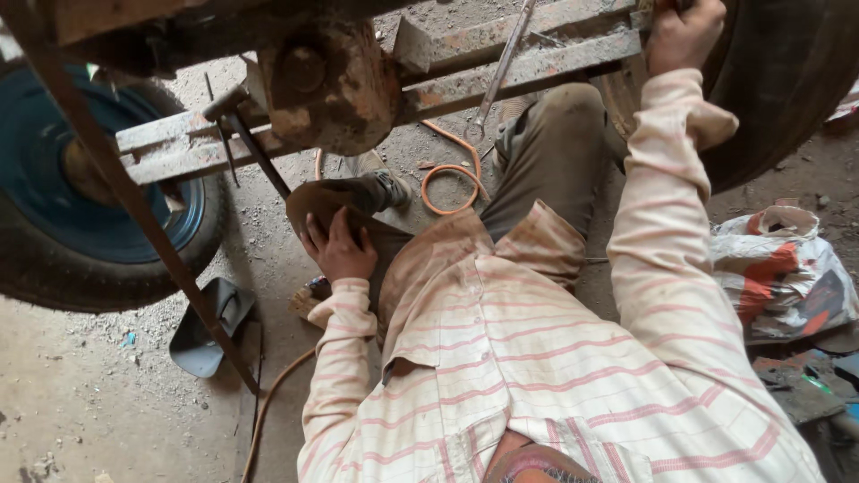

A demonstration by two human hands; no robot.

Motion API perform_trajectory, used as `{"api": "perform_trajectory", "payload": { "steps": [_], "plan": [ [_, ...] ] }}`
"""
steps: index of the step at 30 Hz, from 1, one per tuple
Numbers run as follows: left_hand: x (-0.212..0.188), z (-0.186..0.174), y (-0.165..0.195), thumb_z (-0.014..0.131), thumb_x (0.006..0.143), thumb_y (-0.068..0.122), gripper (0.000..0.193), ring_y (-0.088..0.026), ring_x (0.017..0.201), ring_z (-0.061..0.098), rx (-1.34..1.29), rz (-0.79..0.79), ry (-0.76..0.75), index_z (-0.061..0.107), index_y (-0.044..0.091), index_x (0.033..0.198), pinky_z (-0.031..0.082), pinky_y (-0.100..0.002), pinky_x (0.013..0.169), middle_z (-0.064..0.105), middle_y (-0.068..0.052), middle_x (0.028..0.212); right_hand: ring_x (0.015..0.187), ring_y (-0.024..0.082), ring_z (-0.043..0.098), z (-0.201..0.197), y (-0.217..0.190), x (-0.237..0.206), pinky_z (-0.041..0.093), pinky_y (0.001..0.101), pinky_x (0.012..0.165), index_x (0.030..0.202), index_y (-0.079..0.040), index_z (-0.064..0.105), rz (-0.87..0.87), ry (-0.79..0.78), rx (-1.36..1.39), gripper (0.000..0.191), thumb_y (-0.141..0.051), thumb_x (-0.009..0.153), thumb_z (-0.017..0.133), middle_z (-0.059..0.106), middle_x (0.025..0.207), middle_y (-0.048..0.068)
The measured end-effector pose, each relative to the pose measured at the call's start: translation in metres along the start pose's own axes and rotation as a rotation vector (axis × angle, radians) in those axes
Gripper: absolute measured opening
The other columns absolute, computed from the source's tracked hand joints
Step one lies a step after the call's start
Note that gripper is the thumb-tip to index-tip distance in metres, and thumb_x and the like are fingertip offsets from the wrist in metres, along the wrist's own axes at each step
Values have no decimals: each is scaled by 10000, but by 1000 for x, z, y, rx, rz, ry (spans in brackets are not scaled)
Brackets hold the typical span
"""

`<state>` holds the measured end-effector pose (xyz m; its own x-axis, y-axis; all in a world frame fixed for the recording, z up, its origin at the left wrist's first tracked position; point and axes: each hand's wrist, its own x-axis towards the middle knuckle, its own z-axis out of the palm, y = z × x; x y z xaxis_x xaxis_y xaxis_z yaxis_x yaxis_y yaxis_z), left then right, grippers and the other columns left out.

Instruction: The person lies on their back under a four-wheeled cart, using spanners to loosen and tighten bolts on the axle and chassis brackets. They reposition along the frame, hold parts steady, and work on different fasteners along the underside with the wrenches.

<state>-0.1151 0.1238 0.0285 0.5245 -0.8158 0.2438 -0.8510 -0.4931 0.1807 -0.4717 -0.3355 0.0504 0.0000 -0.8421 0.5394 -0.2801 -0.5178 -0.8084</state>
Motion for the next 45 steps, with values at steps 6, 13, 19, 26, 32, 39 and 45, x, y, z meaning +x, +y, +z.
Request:
{"api": "perform_trajectory", "payload": {
  "steps": [6, 13, 19, 26, 32, 39, 45],
  "plan": [
    [29, 7, 8, 676, 933, 258, 461, -449, 1508, 363, 31, 10, -71, 659, 91, 1362, 179, -635, 1249, 692, -68, 1368, 652, 173, 632, 4, 29, -4, 502, 370, 622, 986, 80, 711, 71, 16, -49, 73, 19, 945, 719, 717, 772, 100],
    [60, 5, 8, 686, 907, 273, 416, -440, 1475, 393, 50, -20, -85, 697, 119, 1293, 194, -666, 1207, 718, -58, 1294, 727, 171, 641, 5, 24, -8, 522, 364, 687, 1070, 85, 705, 149, 10, -67, 143, 5, 953, 690, 744, 855, 118],
    [79, 4, 11, 692, 908, 287, 386, -412, 1453, 432, 52, -21, -61, 717, 131, 1260, 205, -661, 1205, 737, -74, 1213, 791, 210, 680, -3, 21, -4, 555, 391, 746, 1088, 83, 696, 53, -53, -172, 187, -57, 979, 754, 753, 904, 151],
    [64, 7, 3, 683, 935, 228, 179, -314, 961, 676, -143, 5, 64, 751, 140, 1075, 409, -483, 1156, 756, -105, 934, 820, 246, 669, -12, 57, -6, 568, 450, 770, 1102, 98, 714, -48, -128, -125, 207, -25, 937, 722, 748, 922, 187],
    [41, -1, 11, 678, 915, 156, 214, -256, 721, 674, -196, 162, 50, 746, 103, 1111, 509, -434, 1045, 694, -95, 731, 825, 274, 701, -11, 67, -13, 567, 438, 776, 1193, 71, 717, 68, -106, -132, 283, -100, 969, 701, 785, 972, 169],
    [36, -2, 5, 681, 919, 123, 227, -257, 747, 683, -200, 175, 46, 736, 82, 1135, 518, -425, 1035, 719, -96, 804, 1354, 371, 542, 25, -29, -84, 462, 477, 1168, 1495, -110, 508, -308, 139, -646, 484, -323, 1074, 615, 564, 1476, 170],
    [45, 16, 6, 663, 940, 177, 228, -288, 831, 712, -148, 248, 43, 756, 97, 1132, 505, -426, 1058, 762, -121, 926, 1083, 256, 711, 86, -47, -63, 603, 352, 914, 1247, -22, 716, -24, -77, -7, 183, -46, 1065, 718, 721, 1194, 141]
  ]
}}
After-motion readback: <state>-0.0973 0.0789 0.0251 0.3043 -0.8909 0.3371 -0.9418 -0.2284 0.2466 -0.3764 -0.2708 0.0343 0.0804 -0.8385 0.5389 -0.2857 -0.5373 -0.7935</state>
